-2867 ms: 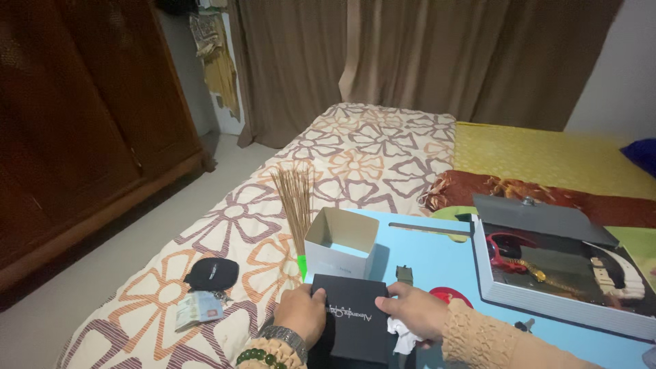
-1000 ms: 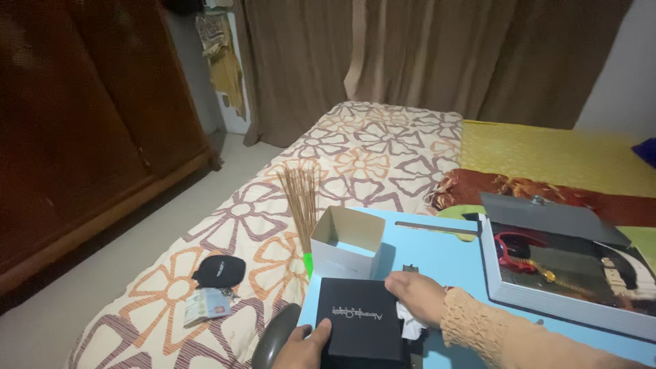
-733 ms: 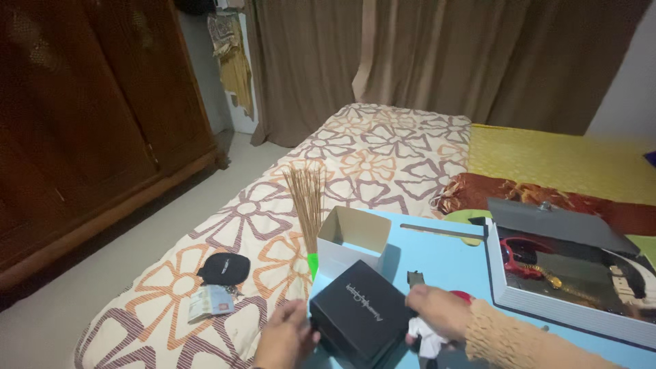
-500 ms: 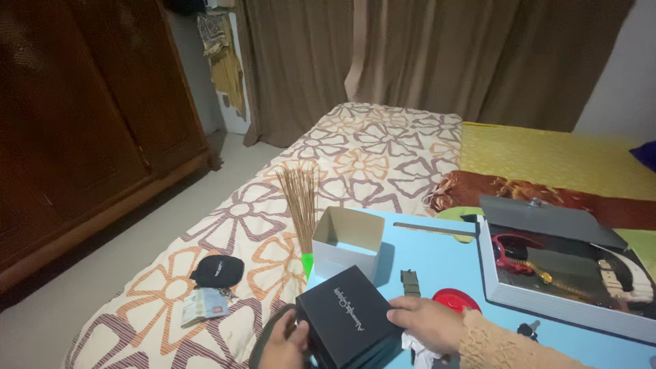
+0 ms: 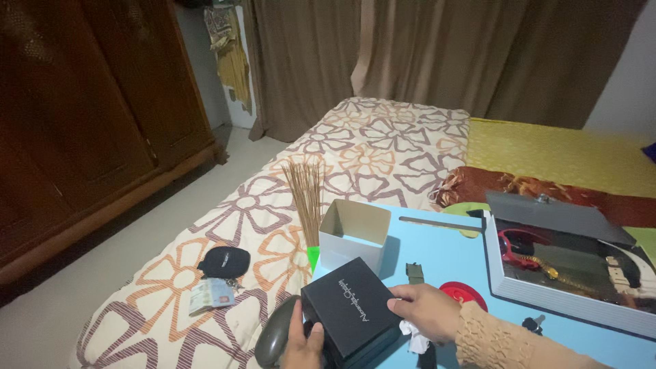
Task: The person wipes a white watch with a cloth, places it in a black box, then wipes a silver bracelet and a beaded bracelet before putting them in a silver case. Finally, the person puts on a dark green smartwatch and adjusts the strap.
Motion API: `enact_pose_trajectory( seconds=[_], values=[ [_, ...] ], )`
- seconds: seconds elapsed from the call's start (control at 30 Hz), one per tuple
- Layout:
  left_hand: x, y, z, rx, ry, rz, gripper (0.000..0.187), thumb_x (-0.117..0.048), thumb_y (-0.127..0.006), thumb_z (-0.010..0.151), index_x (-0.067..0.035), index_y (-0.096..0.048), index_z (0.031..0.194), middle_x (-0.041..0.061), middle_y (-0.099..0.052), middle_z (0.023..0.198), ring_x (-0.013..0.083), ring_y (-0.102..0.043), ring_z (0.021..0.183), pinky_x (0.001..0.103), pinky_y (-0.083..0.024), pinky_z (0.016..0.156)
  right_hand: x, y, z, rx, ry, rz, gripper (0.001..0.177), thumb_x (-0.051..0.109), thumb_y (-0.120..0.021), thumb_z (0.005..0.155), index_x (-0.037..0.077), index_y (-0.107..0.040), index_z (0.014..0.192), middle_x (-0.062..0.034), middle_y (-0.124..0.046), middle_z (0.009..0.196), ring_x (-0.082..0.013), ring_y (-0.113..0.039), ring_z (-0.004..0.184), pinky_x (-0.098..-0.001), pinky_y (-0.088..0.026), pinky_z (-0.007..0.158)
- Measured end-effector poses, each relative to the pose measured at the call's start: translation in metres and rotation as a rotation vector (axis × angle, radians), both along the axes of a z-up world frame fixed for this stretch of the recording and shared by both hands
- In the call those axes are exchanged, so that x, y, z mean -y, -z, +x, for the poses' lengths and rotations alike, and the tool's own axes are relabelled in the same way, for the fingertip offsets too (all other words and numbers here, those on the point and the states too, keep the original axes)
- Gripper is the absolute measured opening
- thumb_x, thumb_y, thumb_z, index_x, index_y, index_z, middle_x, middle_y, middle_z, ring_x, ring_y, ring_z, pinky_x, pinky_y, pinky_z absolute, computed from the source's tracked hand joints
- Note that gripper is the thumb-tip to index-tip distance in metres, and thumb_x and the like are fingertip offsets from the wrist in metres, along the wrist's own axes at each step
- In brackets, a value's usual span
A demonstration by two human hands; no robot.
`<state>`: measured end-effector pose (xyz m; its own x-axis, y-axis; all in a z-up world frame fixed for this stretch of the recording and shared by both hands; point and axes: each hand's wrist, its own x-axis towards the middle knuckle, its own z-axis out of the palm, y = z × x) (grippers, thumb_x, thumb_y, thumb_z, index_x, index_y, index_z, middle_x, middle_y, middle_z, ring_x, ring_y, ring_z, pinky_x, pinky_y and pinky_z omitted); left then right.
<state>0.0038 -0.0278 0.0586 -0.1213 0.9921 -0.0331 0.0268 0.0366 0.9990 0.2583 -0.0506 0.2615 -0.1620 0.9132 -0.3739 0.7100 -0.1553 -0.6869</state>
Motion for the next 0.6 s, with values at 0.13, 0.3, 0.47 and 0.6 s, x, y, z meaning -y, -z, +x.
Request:
enact_pose_trajectory(
  seconds=[0.13, 0.3, 0.47, 0.6],
  values=[
    [-0.001, -0.017, 0.005, 0.107, -0.029, -0.228, 0.073, -0.029, -0.058, 0.096, -0.009, -0.029, 0.16, 0.022, -0.064, 0.14, 0.0271, -0.066, 0.13, 0.032, -0.042, 0.116, -0.012, 0.022, 0.009, 0.026, -0.065, 0.085, 0.035, 0.033, -0.059, 0.095, 0.013, -0.074, 0.119, -0.0043, -0.079, 0.096, -0.0174, -0.073, 0.089, -0.0328, -0.056, 0.083],
    [0.004, -0.021, 0.004, -0.226, -0.008, -0.211, 0.093, -0.025, -0.076, 0.083, -0.008, -0.022, 0.158, 0.014, -0.062, 0.144, 0.0213, -0.059, 0.134, 0.031, -0.037, 0.117, -0.02, 0.025, 0.011, 0.172, -0.17, 0.141, 0.038, 0.039, -0.058, 0.095, 0.015, -0.073, 0.121, -0.0086, -0.075, 0.096, -0.0204, -0.07, 0.092, -0.0357, -0.054, 0.085],
    [0.002, -0.024, 0.002, -0.181, 0.044, -0.118, 0.091, -0.019, -0.073, 0.084, -0.005, -0.02, 0.157, 0.016, -0.058, 0.146, 0.0208, -0.059, 0.136, 0.031, -0.037, 0.116, -0.019, 0.013, 0.01, 0.019, -0.11, -0.09, 0.043, 0.045, -0.058, 0.096, 0.017, -0.071, 0.126, -0.0036, -0.073, 0.094, -0.0154, -0.066, 0.082, -0.0341, -0.055, 0.072],
    [0.005, -0.047, 0.004, 0.003, 0.048, -0.193, 0.08, -0.015, -0.07, 0.088, -0.005, -0.029, 0.156, 0.016, -0.06, 0.145, 0.0216, -0.059, 0.134, 0.034, -0.041, 0.114, -0.014, 0.01, 0.011, 0.075, 0.091, -0.26, 0.049, 0.049, -0.058, 0.093, 0.024, -0.065, 0.136, -0.0058, -0.065, 0.085, -0.0169, -0.057, 0.061, -0.033, -0.044, 0.051]
  ],
)
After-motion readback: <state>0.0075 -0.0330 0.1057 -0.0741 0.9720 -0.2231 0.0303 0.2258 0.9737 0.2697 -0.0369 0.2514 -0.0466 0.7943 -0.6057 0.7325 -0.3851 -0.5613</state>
